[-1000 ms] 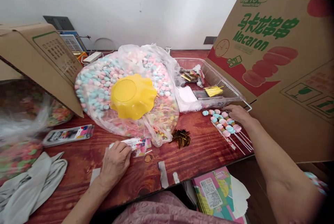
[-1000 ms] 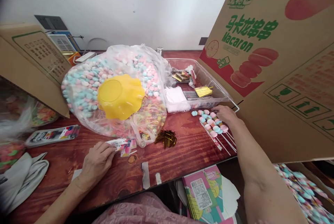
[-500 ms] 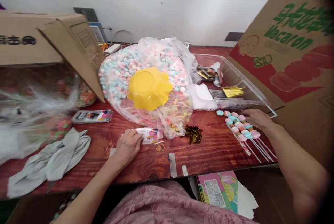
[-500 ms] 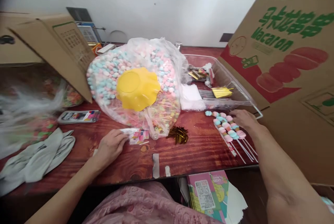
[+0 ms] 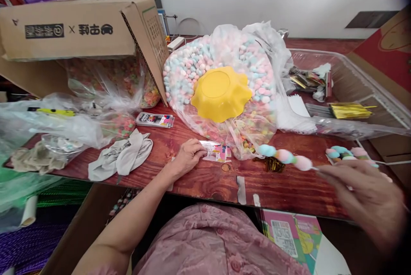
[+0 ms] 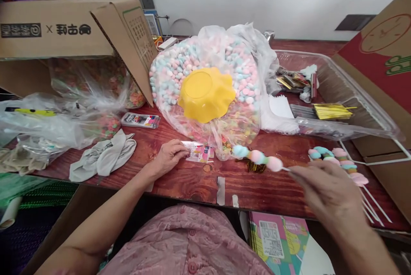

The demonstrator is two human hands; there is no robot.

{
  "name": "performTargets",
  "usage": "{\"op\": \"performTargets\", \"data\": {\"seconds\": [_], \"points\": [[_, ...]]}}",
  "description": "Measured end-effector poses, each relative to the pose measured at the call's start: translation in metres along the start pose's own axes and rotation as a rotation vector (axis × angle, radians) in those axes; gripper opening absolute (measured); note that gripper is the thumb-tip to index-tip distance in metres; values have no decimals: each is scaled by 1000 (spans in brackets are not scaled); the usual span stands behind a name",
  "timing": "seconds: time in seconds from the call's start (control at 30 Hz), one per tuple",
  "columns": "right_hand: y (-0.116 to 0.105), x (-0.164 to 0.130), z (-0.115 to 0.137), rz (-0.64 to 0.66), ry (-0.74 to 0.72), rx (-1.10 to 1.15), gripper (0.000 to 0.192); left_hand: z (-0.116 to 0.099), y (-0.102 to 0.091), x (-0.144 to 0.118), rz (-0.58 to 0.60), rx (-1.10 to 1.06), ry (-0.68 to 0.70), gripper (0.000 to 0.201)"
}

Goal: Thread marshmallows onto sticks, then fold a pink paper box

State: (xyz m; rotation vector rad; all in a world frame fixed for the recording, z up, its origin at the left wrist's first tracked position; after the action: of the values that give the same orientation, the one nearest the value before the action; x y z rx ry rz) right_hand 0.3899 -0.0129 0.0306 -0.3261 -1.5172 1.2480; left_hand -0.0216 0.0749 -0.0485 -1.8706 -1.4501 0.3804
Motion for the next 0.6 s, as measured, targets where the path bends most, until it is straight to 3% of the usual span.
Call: {"op": "performTargets", "data": {"seconds": [0.07, 0.17, 0.3, 0.43, 0.6], "points": [[20, 7, 48, 12, -62, 77, 15, -2, -1, -2, 5, -48, -18, 17], [46, 9, 82, -33, -49, 173, 17, -6, -4, -9, 3, -80, -44, 15], [65, 8, 92, -46, -30, 223, 14, -11, -4, -16, 9, -122, -48, 15], [65, 8, 95, -27, -86, 219, 15, -14, 1, -21, 4, -157, -36, 14], [62, 7, 94, 76, -211, 81, 22, -17, 12, -25, 7, -19, 127, 16]]}}
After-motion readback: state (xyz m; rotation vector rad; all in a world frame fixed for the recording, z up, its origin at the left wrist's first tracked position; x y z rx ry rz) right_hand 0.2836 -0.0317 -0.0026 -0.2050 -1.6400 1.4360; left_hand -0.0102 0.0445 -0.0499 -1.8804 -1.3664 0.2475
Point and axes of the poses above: each hand's wrist, its own x-axis towards the middle knuckle, its own y-axis out of the palm, z = x × y, the point moved 3 cm from there along x, towards the middle knuckle, and after that the axes turned 10 degrees about -y, right-handed, at the moved point
